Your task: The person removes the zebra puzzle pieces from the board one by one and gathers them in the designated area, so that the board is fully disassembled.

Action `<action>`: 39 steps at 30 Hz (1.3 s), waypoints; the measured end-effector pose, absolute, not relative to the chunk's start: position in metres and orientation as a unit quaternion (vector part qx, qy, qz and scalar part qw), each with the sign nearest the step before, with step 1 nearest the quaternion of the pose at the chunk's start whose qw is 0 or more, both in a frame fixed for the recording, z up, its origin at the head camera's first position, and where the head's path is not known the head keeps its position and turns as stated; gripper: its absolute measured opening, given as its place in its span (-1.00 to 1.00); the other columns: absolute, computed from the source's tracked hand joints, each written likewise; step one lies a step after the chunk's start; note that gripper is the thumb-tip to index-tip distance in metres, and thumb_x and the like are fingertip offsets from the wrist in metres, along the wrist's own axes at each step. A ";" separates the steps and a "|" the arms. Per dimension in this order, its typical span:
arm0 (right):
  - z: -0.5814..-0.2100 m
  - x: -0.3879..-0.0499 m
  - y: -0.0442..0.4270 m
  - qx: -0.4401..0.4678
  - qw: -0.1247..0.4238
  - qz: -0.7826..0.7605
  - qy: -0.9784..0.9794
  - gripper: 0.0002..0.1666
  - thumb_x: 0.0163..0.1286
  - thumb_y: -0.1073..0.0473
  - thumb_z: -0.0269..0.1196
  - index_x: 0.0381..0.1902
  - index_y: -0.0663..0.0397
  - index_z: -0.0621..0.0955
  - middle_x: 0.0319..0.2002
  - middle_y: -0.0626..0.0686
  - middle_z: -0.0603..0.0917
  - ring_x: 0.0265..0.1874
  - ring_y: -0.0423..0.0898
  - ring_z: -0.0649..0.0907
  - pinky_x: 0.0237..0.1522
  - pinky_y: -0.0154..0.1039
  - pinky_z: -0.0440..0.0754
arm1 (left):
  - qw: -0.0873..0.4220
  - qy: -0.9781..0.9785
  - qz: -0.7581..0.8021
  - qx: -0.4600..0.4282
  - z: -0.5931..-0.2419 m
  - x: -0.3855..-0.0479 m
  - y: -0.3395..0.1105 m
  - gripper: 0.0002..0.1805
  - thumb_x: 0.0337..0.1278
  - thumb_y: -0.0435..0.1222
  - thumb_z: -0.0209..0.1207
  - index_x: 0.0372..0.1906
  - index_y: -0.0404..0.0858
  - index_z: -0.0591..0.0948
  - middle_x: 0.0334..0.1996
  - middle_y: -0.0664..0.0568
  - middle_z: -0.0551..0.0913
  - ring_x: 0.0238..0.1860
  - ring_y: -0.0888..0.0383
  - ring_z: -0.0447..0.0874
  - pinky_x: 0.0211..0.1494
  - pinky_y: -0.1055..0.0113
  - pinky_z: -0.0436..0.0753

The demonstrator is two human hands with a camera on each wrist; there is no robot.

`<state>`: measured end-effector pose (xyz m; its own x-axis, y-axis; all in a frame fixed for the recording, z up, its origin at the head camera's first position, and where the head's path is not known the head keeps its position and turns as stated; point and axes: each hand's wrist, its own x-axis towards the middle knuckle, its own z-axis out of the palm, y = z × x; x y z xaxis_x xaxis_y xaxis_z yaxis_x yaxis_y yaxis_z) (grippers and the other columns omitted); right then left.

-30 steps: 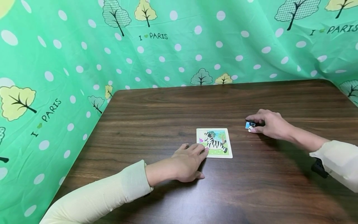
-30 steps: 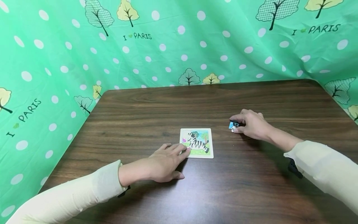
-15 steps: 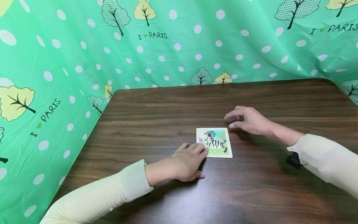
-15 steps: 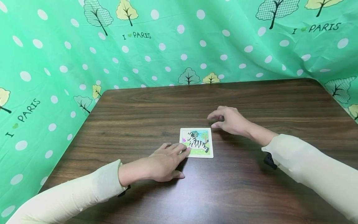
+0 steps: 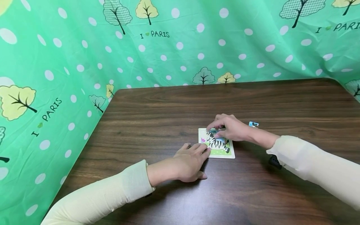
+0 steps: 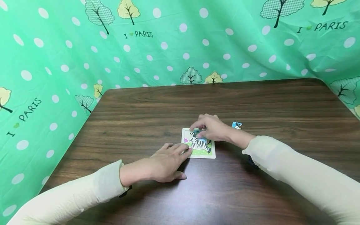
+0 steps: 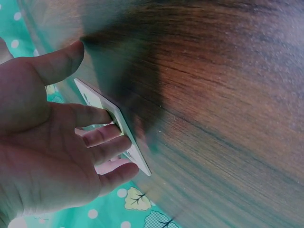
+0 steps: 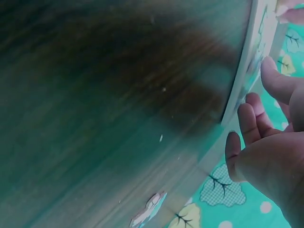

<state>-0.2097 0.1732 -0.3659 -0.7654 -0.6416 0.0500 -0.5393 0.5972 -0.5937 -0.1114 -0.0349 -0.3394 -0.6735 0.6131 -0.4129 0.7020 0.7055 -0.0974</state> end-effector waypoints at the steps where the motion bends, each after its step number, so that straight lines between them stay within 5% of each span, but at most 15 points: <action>1: -0.366 -0.209 0.172 -0.334 0.085 -0.297 0.891 -0.63 0.13 0.31 0.41 -0.09 -0.11 0.73 -0.37 -0.03 0.51 -0.28 -0.03 0.43 -0.20 -0.11 0.20 | 0.178 0.906 -0.125 0.363 -0.339 -0.111 -0.035 -0.07 0.17 0.26 0.05 0.52 -0.07 0.08 0.37 0.14 0.15 0.43 0.19 0.06 0.42 0.07 0.18; 21: -0.367 -0.209 0.165 -0.334 0.091 -0.286 0.894 -0.64 0.08 0.39 0.40 -0.24 -0.17 0.66 -0.25 -0.05 0.54 -0.16 -0.02 0.42 -0.12 -0.08 0.13 | 0.176 0.907 -0.120 0.363 -0.339 -0.110 -0.035 -0.08 0.17 0.25 0.06 0.52 -0.09 0.08 0.35 0.15 0.17 0.41 0.20 0.08 0.42 0.08 0.18; 39: -0.362 -0.210 0.169 -0.360 0.093 -0.254 0.893 -0.57 -0.01 0.34 0.47 -0.14 -0.12 0.70 -0.35 -0.12 0.51 -0.22 -0.11 0.38 -0.18 -0.13 0.12 | 0.173 0.906 -0.128 0.364 -0.340 -0.111 -0.035 -0.07 0.16 0.27 0.05 0.52 -0.08 0.08 0.35 0.14 0.17 0.41 0.19 0.09 0.41 0.07 0.19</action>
<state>-0.2101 0.1691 -0.3620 -0.7230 -0.6906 0.0179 -0.5966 0.6111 -0.5201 -0.1107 -0.0347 -0.3402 -0.6755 0.6145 -0.4075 0.7034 0.7029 -0.1061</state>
